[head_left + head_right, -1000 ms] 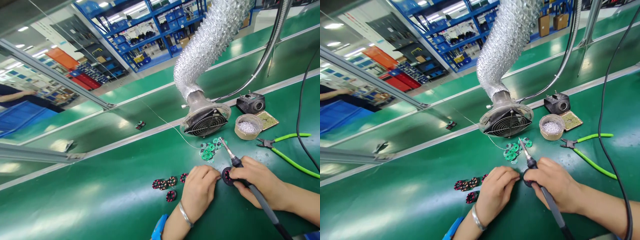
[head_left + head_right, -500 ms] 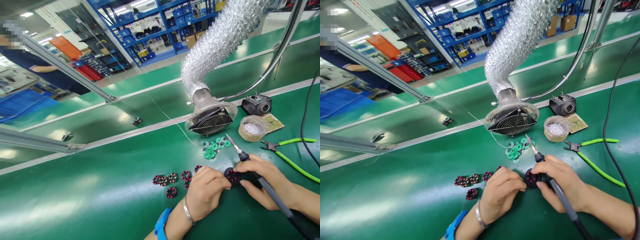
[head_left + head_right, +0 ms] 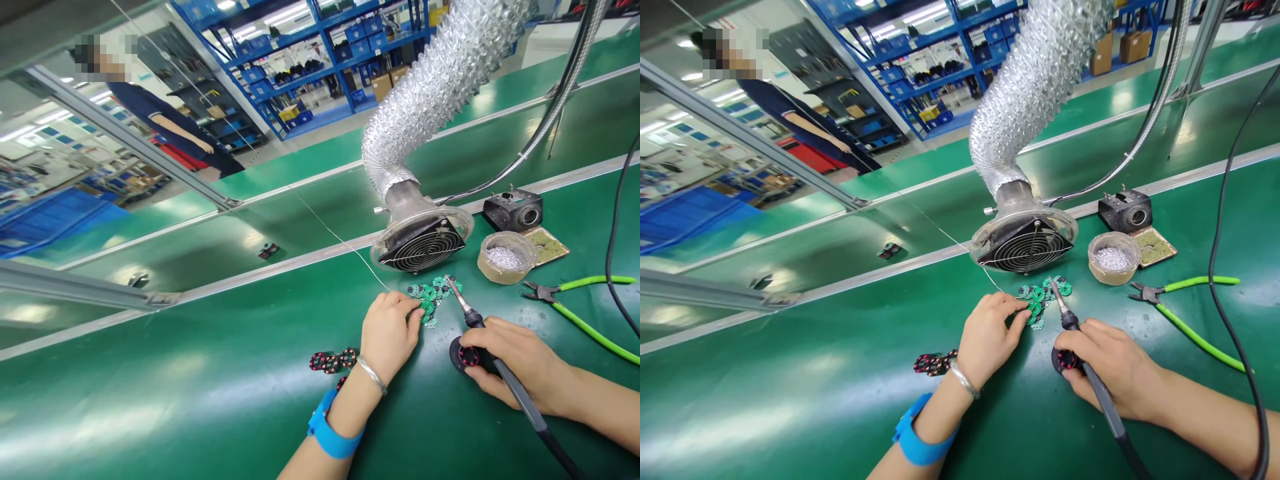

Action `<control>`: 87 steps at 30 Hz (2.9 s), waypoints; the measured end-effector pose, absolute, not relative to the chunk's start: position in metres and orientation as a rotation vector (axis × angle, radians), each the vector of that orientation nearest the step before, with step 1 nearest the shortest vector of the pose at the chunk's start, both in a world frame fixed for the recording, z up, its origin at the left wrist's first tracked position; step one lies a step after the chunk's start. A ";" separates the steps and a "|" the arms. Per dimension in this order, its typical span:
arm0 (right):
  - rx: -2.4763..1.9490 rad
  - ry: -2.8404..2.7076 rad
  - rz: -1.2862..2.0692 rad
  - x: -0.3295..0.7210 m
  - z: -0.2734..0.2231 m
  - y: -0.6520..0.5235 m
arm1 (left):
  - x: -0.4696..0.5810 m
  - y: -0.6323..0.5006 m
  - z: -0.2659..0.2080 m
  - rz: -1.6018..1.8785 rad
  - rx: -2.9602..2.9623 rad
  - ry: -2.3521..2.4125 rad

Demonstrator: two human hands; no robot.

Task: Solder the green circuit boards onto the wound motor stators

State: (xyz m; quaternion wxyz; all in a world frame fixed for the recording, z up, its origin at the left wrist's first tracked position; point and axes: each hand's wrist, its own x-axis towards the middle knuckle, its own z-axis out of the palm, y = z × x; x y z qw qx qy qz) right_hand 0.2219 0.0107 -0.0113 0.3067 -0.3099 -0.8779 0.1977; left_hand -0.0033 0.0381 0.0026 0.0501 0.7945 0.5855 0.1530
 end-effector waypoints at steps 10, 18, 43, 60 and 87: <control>-0.746 -2.046 0.385 0.218 -0.002 0.015 | 0.007 0.016 0.028 1.061 1.654 1.635; -0.622 -1.985 0.273 0.200 0.001 0.014 | 0.032 -0.006 0.027 0.928 1.156 1.349; -0.790 -2.153 0.555 0.240 -0.009 0.021 | 0.018 -0.005 -0.005 0.852 1.977 1.118; -0.665 -2.190 0.904 0.232 -0.013 0.016 | 0.025 -0.018 -0.010 0.929 1.888 1.273; -0.567 -2.331 0.533 0.231 -0.001 0.010 | 0.021 -0.006 -0.003 0.868 1.904 1.155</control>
